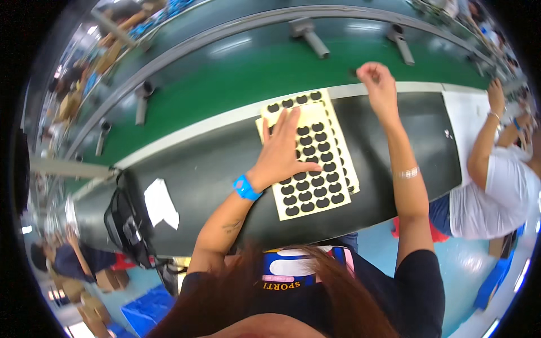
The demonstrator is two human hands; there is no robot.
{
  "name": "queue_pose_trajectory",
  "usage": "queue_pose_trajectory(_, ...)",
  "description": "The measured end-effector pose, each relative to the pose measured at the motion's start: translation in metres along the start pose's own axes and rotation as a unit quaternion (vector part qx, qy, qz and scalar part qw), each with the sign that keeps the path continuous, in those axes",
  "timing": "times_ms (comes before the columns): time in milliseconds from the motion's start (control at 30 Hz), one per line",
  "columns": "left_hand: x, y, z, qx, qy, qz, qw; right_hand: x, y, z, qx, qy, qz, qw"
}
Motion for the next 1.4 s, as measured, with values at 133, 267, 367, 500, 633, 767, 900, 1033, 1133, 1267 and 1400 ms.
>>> queue_pose_trajectory(133,0.006,0.007,0.004,0.007,-0.028,0.002,1.000,0.069,0.084,-0.065,-0.216,0.197,-0.008,0.956)
queue_pose_trajectory(267,0.004,0.008,0.003,0.017,-0.045,-0.012,0.999,0.101,0.135,-0.080,-0.386,0.210,0.129,0.889)
queue_pose_trajectory(367,0.004,0.008,0.003,0.024,-0.051,-0.015,0.998,0.113,0.144,-0.087,-0.390,0.165,0.192,0.885)
queue_pose_trajectory(500,0.004,0.007,0.005,0.025,-0.044,-0.006,0.999,0.109,0.107,-0.091,-0.261,0.241,0.125,0.926)
queue_pose_trajectory(633,0.004,0.011,0.005,0.020,-0.039,-0.001,0.999,0.080,0.022,-0.088,-0.083,0.254,-0.006,0.964)
queue_pose_trajectory(767,0.001,0.008,-0.003,-0.003,0.015,0.003,1.000,0.009,-0.075,-0.049,-0.003,0.065,-0.141,0.988)
queue_pose_trajectory(900,0.007,0.047,-0.045,-0.076,0.145,0.116,0.980,-0.062,-0.132,-0.029,-0.061,-0.005,-0.252,0.966)
queue_pose_trajectory(1033,0.004,0.084,-0.073,-0.195,0.168,0.160,0.953,-0.099,-0.151,-0.008,-0.051,-0.042,-0.302,0.951)
queue_pose_trajectory(1133,-0.001,0.093,-0.059,-0.201,0.185,0.168,0.947,-0.118,-0.153,-0.002,-0.114,-0.046,-0.303,0.945)
queue_pose_trajectory(1267,-0.020,0.085,-0.058,-0.216,0.177,0.155,0.947,-0.135,-0.153,0.006,0.021,-0.073,-0.205,0.976)
queue_pose_trajectory(1400,-0.029,0.080,-0.059,-0.282,0.201,0.099,0.933,-0.128,-0.157,-0.016,0.075,-0.030,-0.159,0.984)
Point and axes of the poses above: each hand's wrist, its own x-axis towards the middle knuckle, its own z-axis out of the palm, y = z × x, the point moved 4 cm from there along x, towards the middle knuckle, and after that the axes turned 9 degrees about -x, right-handed, at the moved point
